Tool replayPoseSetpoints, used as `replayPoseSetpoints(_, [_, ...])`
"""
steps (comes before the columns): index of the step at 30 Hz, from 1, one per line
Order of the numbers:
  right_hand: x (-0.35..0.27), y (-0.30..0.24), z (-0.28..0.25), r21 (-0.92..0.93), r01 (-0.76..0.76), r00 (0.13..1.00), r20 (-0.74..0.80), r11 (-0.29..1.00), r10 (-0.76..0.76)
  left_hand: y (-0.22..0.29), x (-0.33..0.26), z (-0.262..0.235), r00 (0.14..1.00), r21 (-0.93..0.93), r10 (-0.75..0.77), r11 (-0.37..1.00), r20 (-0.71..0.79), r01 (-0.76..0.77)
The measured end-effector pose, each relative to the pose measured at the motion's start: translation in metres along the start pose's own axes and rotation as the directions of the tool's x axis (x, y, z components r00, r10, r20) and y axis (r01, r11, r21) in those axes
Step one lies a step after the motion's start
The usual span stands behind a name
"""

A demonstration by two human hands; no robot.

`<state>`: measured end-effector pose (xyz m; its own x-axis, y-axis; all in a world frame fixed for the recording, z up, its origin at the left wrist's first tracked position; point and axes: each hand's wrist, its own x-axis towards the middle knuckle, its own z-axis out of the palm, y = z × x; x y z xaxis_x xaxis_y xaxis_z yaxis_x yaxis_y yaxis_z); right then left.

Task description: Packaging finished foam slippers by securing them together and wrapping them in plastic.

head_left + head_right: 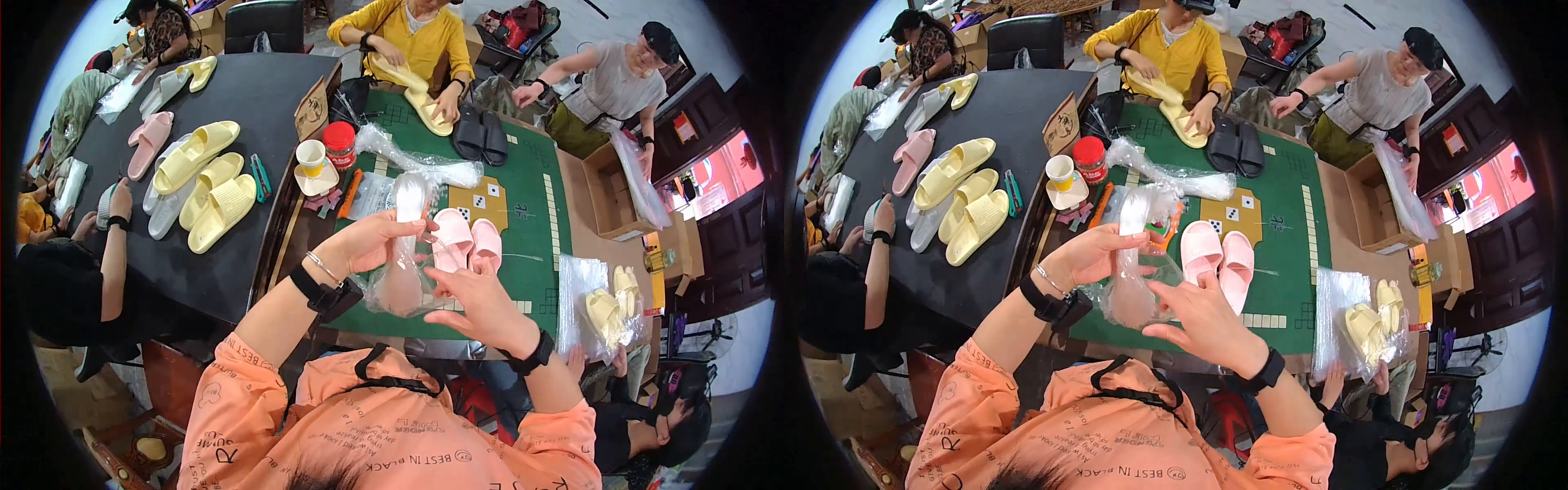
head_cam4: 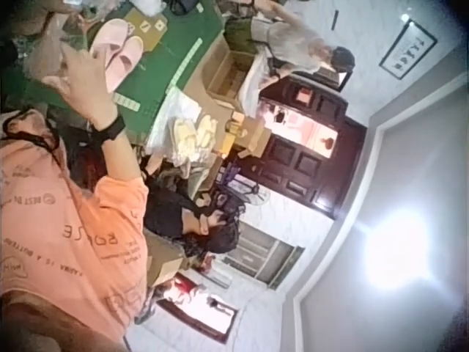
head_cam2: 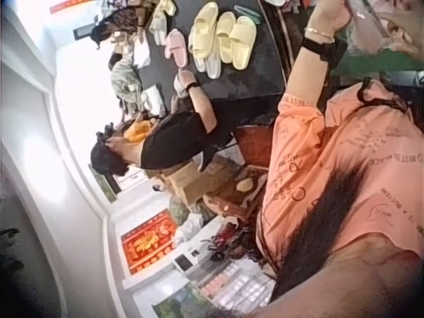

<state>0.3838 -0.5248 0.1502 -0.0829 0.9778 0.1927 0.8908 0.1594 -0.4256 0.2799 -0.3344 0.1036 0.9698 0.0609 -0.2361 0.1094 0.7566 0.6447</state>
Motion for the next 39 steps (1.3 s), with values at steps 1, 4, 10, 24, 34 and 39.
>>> replayPoseSetpoints(1, [-0.002,0.0,0.002,0.023,-0.102,0.995,0.001,0.995,0.102,0.0,0.0,-0.001,1.0,-0.017,-0.005,1.0,0.012,0.006])
replayPoseSetpoints(4, [0.0,0.015,0.01,-0.115,0.007,0.997,-0.08,0.993,-0.016,-0.005,0.004,-0.001,0.996,0.208,-0.085,0.975,-0.004,0.084])
replayPoseSetpoints(10, [0.007,0.031,0.013,-0.089,-0.138,0.908,-0.41,0.986,0.09,-0.012,0.009,-0.003,0.974,0.486,-0.202,0.864,0.097,0.131])
replayPoseSetpoints(24, [0.03,0.061,0.031,0.881,0.116,0.707,0.251,-0.459,0.661,-0.006,0.017,0.012,0.949,0.917,-0.316,0.38,0.004,0.123])
replayPoseSetpoints(34, [0.053,0.032,0.027,0.944,0.12,0.786,-0.28,0.307,0.552,0.001,0.013,0.047,0.877,0.832,0.48,0.496,-0.026,-0.247])
replayPoseSetpoints(39, [0.032,0.047,0.042,0.113,-0.256,0.827,-0.489,0.96,0.278,0.005,0.009,0.064,0.823,0.806,0.562,0.447,0.083,-0.387])
